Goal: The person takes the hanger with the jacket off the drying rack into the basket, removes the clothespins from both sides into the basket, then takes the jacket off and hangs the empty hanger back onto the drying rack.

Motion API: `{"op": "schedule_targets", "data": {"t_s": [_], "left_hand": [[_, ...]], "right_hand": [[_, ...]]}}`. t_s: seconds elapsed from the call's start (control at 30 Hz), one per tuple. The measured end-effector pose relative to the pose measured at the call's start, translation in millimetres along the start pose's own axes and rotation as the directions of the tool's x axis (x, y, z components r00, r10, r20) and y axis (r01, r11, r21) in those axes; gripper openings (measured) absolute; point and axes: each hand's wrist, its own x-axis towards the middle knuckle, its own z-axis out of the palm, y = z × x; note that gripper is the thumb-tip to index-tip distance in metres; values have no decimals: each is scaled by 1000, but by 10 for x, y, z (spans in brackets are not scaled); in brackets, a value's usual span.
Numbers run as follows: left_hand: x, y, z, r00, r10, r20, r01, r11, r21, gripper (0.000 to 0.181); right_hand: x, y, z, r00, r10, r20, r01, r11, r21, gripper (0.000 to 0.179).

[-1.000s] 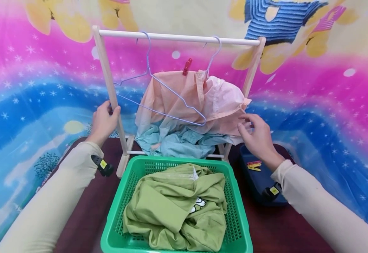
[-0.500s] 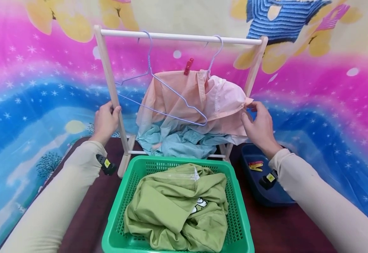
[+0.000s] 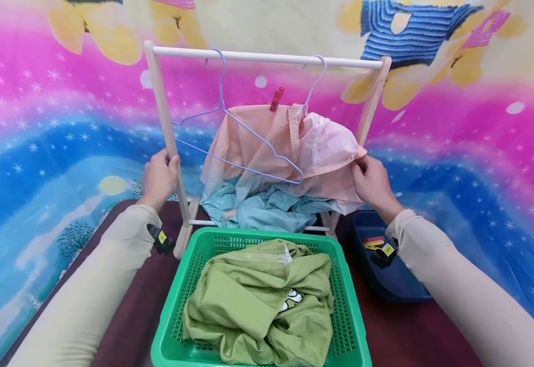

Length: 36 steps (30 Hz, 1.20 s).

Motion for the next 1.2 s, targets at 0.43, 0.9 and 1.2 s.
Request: {"op": "schedule_targets", "data": {"t_s": [0.43,0.9,1.2], "left_hand": [[-33,18,22,1000,-10,-6,10,1000,-13,39],[-33,31,23,999,-11,-33,10,1000,-9,38],[-29,22,21,999,-15,-32,15,1000,-13,37]], "right_hand": [[77,-70,30,997,82,13,-83,983,162,36],[78,-222,11,981,192,41,-196,952,234,38],[63,-277,-9,976,214,47,-218,937,272,36]]}}
